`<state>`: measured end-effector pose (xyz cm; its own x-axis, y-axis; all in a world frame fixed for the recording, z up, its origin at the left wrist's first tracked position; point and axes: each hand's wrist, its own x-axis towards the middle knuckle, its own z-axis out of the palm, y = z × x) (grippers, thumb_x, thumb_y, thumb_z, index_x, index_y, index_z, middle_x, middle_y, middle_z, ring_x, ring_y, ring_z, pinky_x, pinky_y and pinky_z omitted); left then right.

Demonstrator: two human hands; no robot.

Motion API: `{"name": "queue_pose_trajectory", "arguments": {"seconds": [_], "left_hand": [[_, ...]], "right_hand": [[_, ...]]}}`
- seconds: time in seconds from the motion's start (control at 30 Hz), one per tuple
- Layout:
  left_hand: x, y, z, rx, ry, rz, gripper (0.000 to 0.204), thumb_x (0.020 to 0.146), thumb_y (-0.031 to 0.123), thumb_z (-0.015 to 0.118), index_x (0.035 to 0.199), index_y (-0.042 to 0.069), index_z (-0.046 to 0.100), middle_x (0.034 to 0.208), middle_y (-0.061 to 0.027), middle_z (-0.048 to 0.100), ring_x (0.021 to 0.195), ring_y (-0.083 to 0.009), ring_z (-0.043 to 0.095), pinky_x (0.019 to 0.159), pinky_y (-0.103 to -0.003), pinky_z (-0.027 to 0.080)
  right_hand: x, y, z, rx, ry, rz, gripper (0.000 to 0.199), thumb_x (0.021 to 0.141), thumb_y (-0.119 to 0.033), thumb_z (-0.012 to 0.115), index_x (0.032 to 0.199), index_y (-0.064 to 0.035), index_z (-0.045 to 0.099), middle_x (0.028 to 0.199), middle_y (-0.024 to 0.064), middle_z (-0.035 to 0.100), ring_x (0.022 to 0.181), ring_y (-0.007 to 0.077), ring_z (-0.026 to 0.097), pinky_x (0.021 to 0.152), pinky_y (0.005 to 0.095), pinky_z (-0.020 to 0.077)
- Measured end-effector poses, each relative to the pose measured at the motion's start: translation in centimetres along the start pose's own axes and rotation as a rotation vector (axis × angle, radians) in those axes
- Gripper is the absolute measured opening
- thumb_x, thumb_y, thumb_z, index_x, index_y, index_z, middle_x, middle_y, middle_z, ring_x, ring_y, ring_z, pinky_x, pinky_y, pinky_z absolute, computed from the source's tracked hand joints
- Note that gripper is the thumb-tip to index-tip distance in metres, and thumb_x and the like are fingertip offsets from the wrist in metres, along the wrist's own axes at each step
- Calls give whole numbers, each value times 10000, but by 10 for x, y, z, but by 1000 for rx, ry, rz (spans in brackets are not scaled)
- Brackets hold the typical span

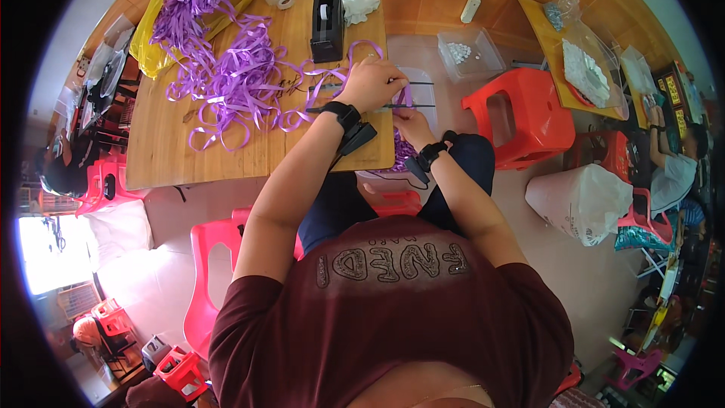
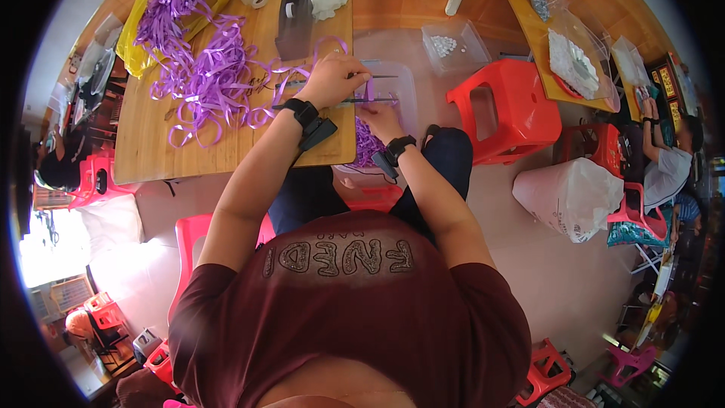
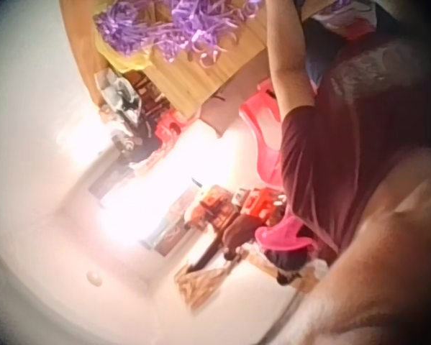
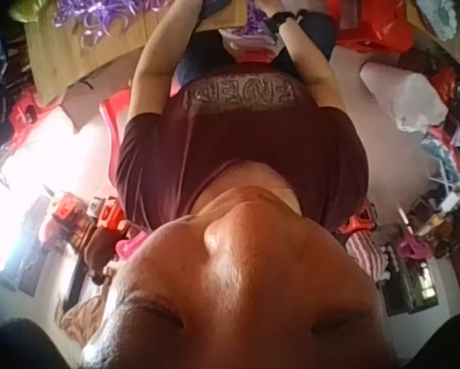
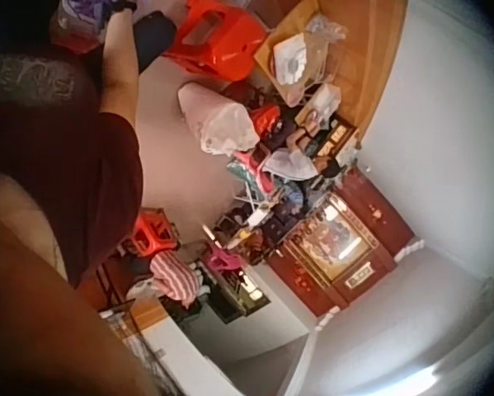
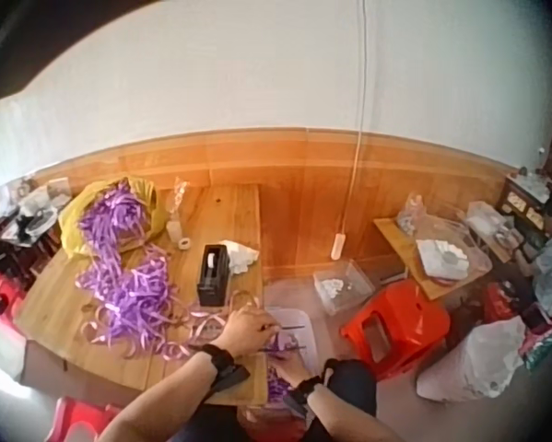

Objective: The person is tying purple ribbons into decorative loops or bows at a workbench.

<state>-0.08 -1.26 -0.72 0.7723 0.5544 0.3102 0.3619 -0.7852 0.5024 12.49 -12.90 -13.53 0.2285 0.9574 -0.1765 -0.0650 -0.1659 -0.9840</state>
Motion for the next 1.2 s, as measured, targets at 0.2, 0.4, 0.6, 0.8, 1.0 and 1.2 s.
{"name": "queue_pose_trajectory", "arguments": {"seconds": [0.2,0.4,0.6,0.8,1.0,1.2], "left_hand": [[-9,-8,-2,10,-9,-15,191,883,278,646,934,131,757,970,-60,707,1001,-301,610,889,-422,481],[-3,-6,-1,-17,-10,-15,174,872,253,650,934,126,752,953,-62,704,988,-302,610,869,-428,481],[-3,-12,5,37,-3,-23,223,880,327,622,894,135,735,997,-62,690,1014,-319,599,879,-456,464],[-3,-14,7,0,2,-11,211,883,315,623,883,133,728,972,-59,691,1001,-317,602,859,-457,471],[-4,-12,4,-24,36,7,214,886,299,625,879,109,721,952,-74,692,981,-319,615,840,-455,481],[-7,-7,-3,-390,228,-161,210,923,224,606,975,56,721,894,-127,681,851,-325,654,748,-382,511]], "right_hand": [[-59,-3,-4,-144,-142,172,356,939,-293,670,723,-11,643,636,7,583,507,66,486,468,238,362],[-142,-37,-17,38,-242,242,293,993,-271,604,974,12,676,639,-9,572,536,48,486,522,201,382],[-147,-54,-19,237,-339,266,320,1039,-217,519,1218,26,624,637,-21,553,549,36,477,538,189,385],[-153,-102,-19,160,-404,214,319,1032,-213,530,1241,0,639,641,-22,539,566,50,469,545,205,382],[-128,-166,-30,-48,-311,-59,257,973,-176,632,1174,-29,694,709,-31,564,633,49,511,581,206,406],[-30,-197,-35,-292,-75,-516,262,912,-193,709,1098,-10,723,837,16,668,780,79,599,738,224,487]]}}
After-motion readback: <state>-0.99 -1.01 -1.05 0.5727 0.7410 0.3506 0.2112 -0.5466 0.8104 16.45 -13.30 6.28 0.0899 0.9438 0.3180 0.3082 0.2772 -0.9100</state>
